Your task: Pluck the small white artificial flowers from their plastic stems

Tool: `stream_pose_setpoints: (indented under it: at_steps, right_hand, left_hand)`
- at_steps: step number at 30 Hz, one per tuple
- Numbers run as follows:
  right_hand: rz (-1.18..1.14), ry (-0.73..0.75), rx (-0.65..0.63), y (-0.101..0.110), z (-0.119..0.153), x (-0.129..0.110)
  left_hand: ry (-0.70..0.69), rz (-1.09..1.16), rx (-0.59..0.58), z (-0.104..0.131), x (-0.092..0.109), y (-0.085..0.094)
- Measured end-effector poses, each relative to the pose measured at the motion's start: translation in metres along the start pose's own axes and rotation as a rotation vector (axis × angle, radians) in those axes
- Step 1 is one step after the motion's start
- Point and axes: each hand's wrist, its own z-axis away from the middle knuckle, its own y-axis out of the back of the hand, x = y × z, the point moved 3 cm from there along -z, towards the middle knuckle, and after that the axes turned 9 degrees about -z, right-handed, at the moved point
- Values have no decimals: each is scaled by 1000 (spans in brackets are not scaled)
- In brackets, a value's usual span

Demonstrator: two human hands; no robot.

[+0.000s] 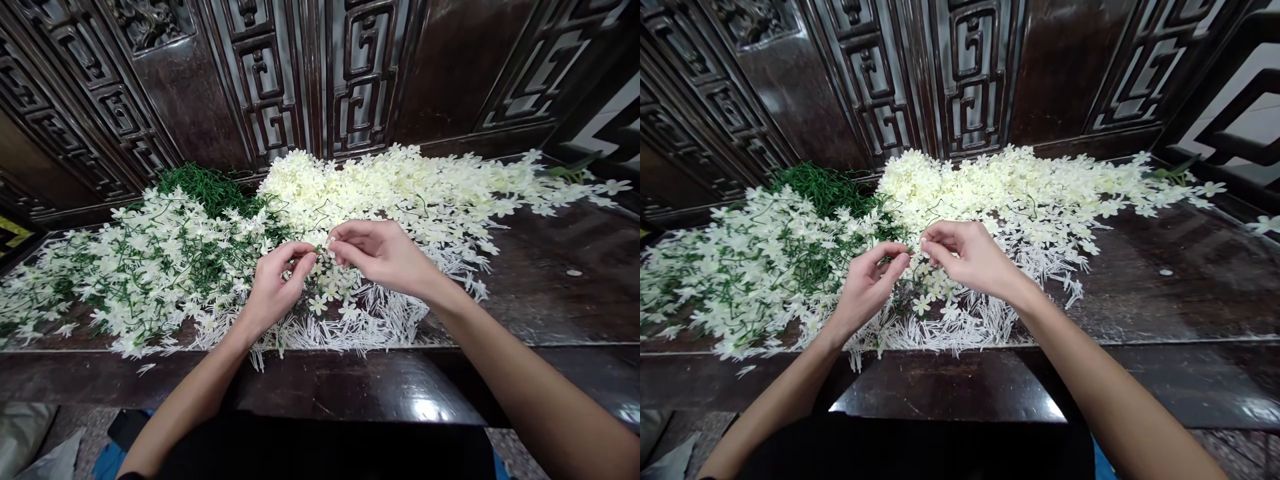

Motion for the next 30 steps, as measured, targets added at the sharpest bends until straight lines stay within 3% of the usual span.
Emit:
stream_pose_setpoints:
  at_steps: [8, 22, 30]
  right_hand:
    - [83, 67, -12, -2, 1, -4]
    - [227, 109, -28, -5, 4, -3]
    - [369, 287, -66, -9, 4, -2]
  left_hand:
    - [-84, -144, 50, 0, 2, 2]
    - [-99, -154, -18, 2, -5, 0]
    - [-187, -164, -49, 2, -4, -2]
